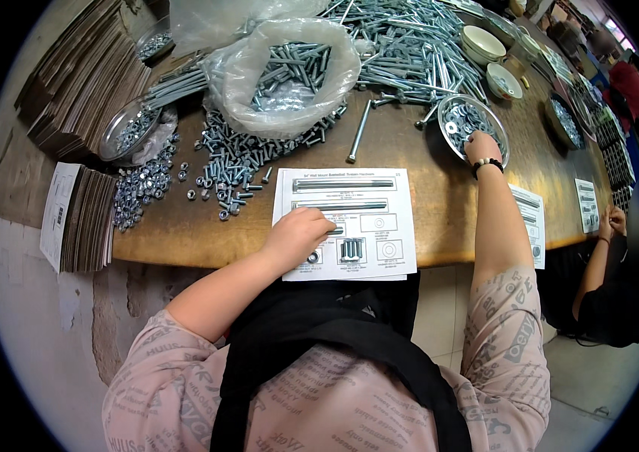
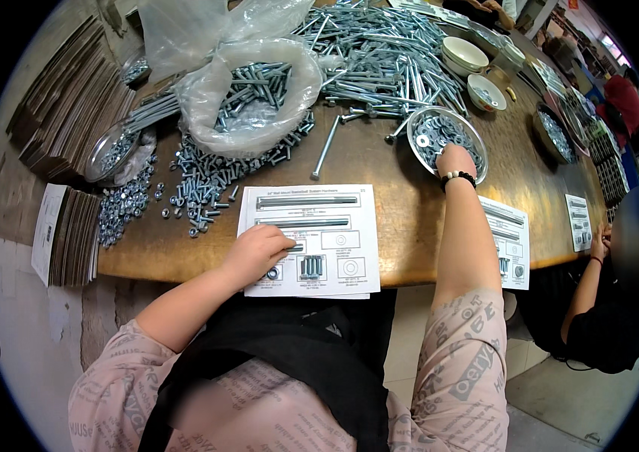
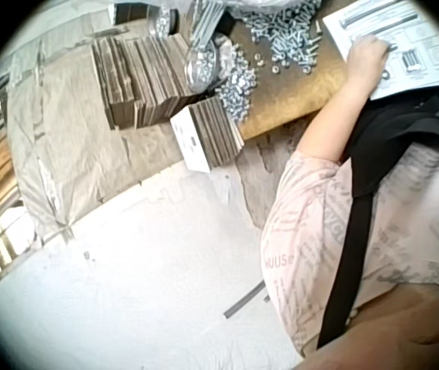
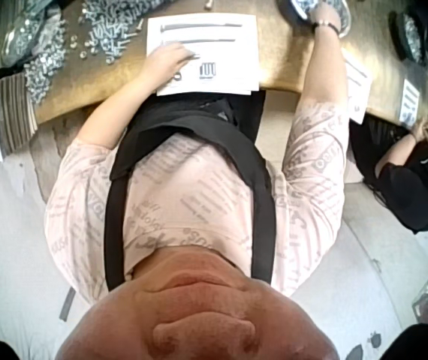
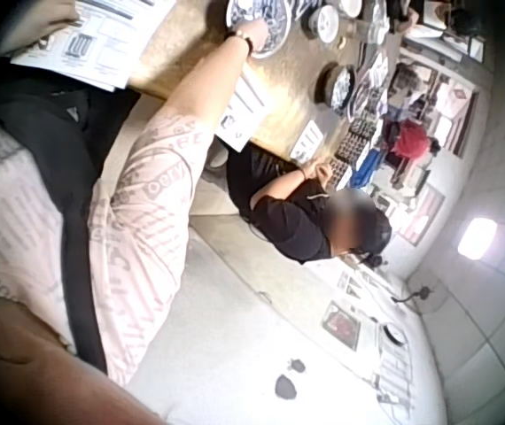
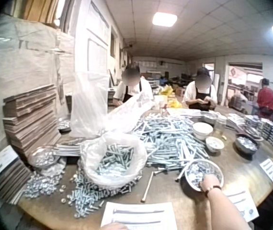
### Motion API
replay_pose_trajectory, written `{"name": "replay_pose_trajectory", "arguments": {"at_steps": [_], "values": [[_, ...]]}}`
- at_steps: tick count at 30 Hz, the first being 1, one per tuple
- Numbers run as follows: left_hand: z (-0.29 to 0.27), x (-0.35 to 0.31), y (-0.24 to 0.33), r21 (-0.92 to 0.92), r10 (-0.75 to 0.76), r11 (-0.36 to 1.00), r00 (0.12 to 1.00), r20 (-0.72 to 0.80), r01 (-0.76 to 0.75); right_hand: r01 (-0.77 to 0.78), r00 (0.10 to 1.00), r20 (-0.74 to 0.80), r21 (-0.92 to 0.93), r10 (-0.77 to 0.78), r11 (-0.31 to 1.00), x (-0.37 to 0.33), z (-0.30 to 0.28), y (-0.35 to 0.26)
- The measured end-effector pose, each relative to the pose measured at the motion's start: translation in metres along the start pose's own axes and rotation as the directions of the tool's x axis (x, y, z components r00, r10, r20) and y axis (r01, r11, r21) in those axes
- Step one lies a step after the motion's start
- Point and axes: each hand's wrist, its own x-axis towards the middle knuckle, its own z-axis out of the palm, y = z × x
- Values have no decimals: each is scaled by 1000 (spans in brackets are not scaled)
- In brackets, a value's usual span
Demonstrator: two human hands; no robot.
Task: The person assembles bolts, nuts, and washers onto printed cardboard templates at a workbench. They pick fasteners from piles and bowls, thread nuts onto bolts, and place the assembled sets into designated slots on the templates.
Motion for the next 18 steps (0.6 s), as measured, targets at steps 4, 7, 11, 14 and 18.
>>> {"name": "replay_pose_trajectory", "arguments": {"at_steps": [4,7,11,14,18], "values": [[2,1,0,7,2,1000,1000,-14,-2,-38,998,-45,77,42,996,-9,-9,-5],[2,1,0,56,8,998,999,-36,-6,-14,951,-296,244,88,970,-23,-8,-8],[-2,-1,2,108,-53,992,997,-65,59,77,990,-120,908,80,413,-70,-12,-34],[-2,-5,0,97,-92,991,995,-40,96,-148,978,115,971,-176,-186,-132,-18,-69],[-16,2,10,37,-67,997,995,-74,70,-432,848,157,758,-506,-489,-189,-15,-89]]}}
